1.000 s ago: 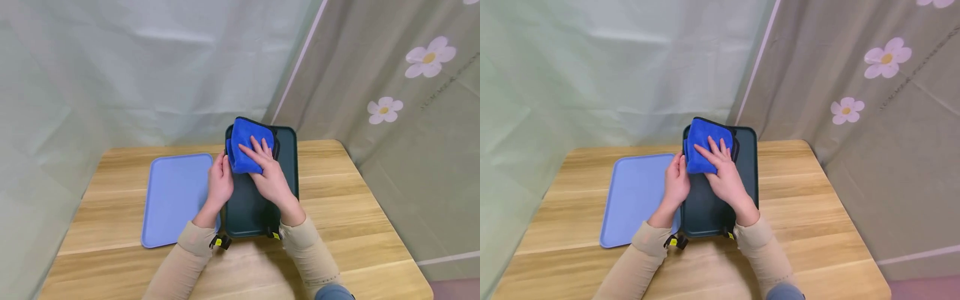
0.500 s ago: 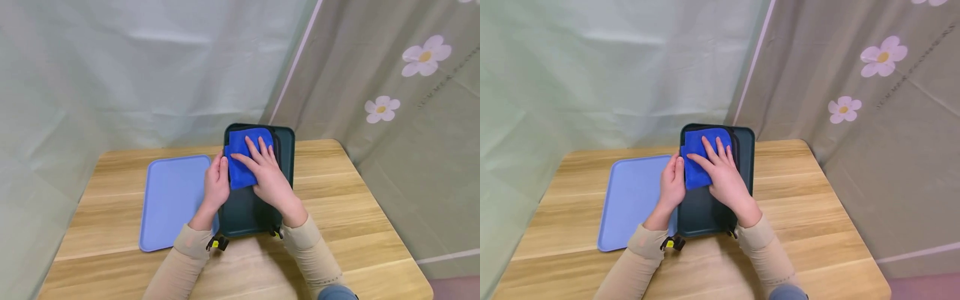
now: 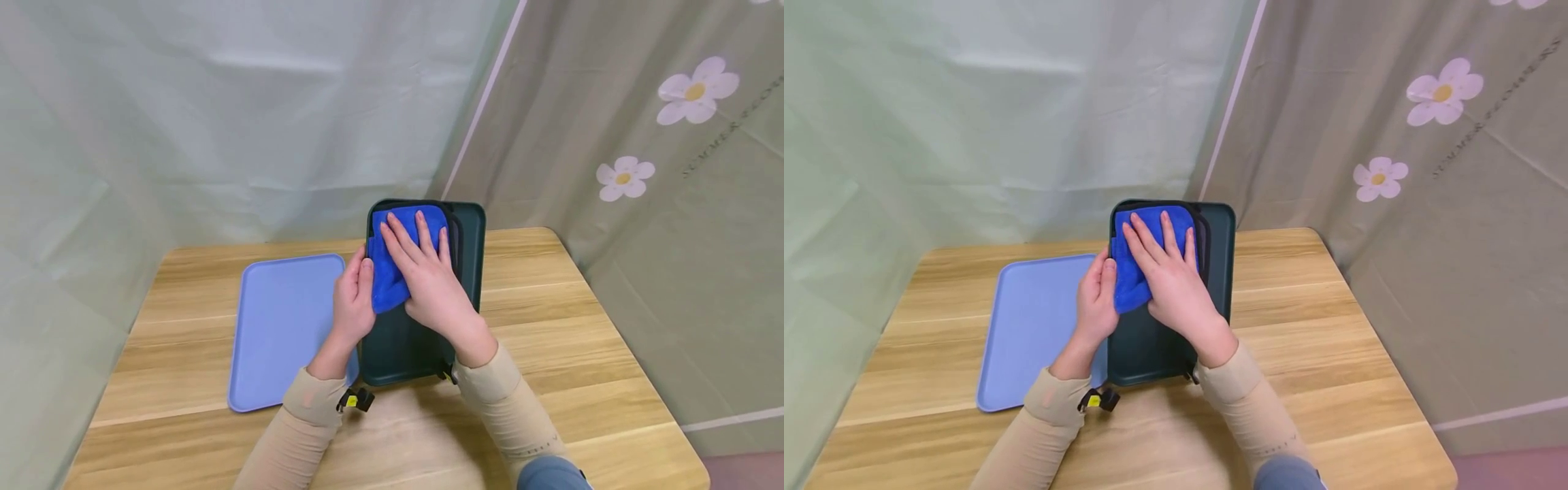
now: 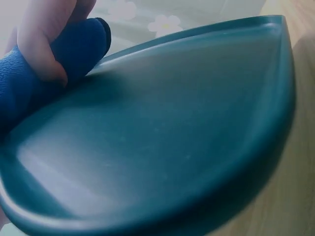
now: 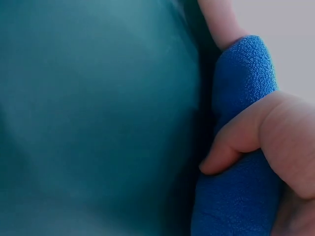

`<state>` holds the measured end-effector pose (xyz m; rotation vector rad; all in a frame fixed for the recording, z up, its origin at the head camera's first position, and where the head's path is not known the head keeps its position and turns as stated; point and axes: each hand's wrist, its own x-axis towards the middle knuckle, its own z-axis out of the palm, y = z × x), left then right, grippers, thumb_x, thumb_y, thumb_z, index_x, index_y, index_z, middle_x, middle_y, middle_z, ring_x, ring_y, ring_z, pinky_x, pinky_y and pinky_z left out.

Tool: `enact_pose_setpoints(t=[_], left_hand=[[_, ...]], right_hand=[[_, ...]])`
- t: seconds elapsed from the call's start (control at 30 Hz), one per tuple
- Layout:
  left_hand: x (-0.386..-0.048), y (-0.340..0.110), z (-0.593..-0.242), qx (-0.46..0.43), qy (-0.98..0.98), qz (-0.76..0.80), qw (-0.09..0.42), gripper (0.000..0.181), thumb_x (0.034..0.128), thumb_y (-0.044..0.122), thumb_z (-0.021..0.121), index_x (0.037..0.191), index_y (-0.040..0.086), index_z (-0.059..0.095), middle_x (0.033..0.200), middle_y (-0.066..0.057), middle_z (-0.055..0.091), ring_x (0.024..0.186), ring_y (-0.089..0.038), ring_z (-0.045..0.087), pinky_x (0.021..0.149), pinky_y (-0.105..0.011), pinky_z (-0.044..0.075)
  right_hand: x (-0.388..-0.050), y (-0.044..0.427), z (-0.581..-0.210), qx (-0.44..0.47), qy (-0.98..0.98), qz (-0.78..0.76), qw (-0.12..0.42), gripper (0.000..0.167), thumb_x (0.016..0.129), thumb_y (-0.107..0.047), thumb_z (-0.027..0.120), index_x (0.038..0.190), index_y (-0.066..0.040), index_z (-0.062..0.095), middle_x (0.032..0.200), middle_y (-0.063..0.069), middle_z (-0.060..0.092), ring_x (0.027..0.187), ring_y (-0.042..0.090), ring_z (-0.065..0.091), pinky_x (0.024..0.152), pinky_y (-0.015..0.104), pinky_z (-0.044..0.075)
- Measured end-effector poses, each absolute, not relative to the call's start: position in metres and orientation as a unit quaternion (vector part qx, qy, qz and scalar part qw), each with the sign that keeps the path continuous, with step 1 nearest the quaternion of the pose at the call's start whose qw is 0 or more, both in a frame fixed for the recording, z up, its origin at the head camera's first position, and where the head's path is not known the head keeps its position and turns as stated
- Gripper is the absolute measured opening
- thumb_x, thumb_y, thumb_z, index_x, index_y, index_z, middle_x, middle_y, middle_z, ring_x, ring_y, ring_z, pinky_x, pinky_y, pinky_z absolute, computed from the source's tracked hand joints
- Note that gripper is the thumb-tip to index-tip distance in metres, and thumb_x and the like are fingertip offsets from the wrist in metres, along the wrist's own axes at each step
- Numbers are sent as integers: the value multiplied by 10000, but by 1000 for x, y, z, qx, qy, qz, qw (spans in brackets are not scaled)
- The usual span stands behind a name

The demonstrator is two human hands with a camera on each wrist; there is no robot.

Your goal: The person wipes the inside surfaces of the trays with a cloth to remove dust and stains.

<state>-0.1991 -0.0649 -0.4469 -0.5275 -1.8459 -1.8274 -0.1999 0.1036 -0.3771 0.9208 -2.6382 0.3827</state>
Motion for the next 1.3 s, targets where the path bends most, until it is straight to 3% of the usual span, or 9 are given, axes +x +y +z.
enact_pose_setpoints(t=[0.3,0.37,0.67,0.77,0.87,0.9,1.0,1.1,1.3], left_hand=[[-205,-70,-451,-193,-684,-654,259,385,1143,13,432,1497,-49,568,1411,-194,668,1248,-324,672,1066,-372,531],[-205,-71,-449,-190,-687,-651,261,384,1141,16,442,1498,-61,563,1346,-218,693,1243,-321,666,1076,-366,520],[-200,-79,-441,-134,-706,-644,263,417,1136,25,456,1483,-205,462,1524,-330,509,1400,-454,528,1158,-579,408],[-197,-82,-440,-129,-710,-641,261,423,1137,33,457,1486,-207,456,1505,-352,517,1395,-473,525,1154,-596,409],[-194,-83,-441,-129,-718,-635,254,432,1138,40,460,1496,-203,445,1283,-400,622,1327,-509,564,1153,-604,407],[-194,-83,-442,-130,-719,-634,253,433,1137,38,462,1497,-204,443,1276,-406,620,1329,-514,561,1153,-607,405],[-193,-83,-443,-128,-716,-638,253,430,1136,36,467,1496,-199,450,1317,-401,612,1345,-505,554,1163,-603,394],[-192,-84,-443,-126,-706,-646,261,419,1133,30,472,1484,-200,467,1523,-340,506,1406,-475,515,1164,-603,393],[-190,-83,-441,-138,-698,-650,268,399,1143,47,461,1478,-163,509,1472,-281,592,1333,-428,594,1128,-571,446]], right_hand=[[-207,103,-373,303,-923,169,167,1084,830,99,727,1725,-260,233,1791,-36,95,1631,340,-65,1233,722,7],[-208,105,-371,295,-923,177,171,1079,829,98,715,1723,-270,238,1789,-47,98,1631,341,-62,1233,725,16],[-217,130,-365,268,-928,208,151,1107,785,172,611,1721,-291,243,1786,-69,99,1631,311,-85,1249,686,-31],[-218,140,-365,271,-925,218,150,1082,795,185,561,1716,-297,261,1785,-61,111,1633,283,-79,1260,665,-29],[-217,146,-368,276,-922,226,150,1066,810,175,559,1715,-303,261,1786,-54,107,1634,286,-75,1262,659,-33],[-217,147,-369,278,-921,229,149,1061,816,172,562,1716,-301,259,1786,-52,102,1633,289,-77,1262,657,-41],[-216,146,-372,287,-916,238,148,1047,835,157,584,1720,-289,245,1789,-47,82,1632,298,-94,1259,647,-73],[-214,142,-374,295,-911,251,140,1015,869,124,601,1723,-280,229,1789,-44,59,1628,305,-115,1254,644,-99],[-214,133,-373,312,-906,267,106,1080,849,149,627,1728,-302,190,1787,-69,8,1622,286,-141,1246,663,-101]])
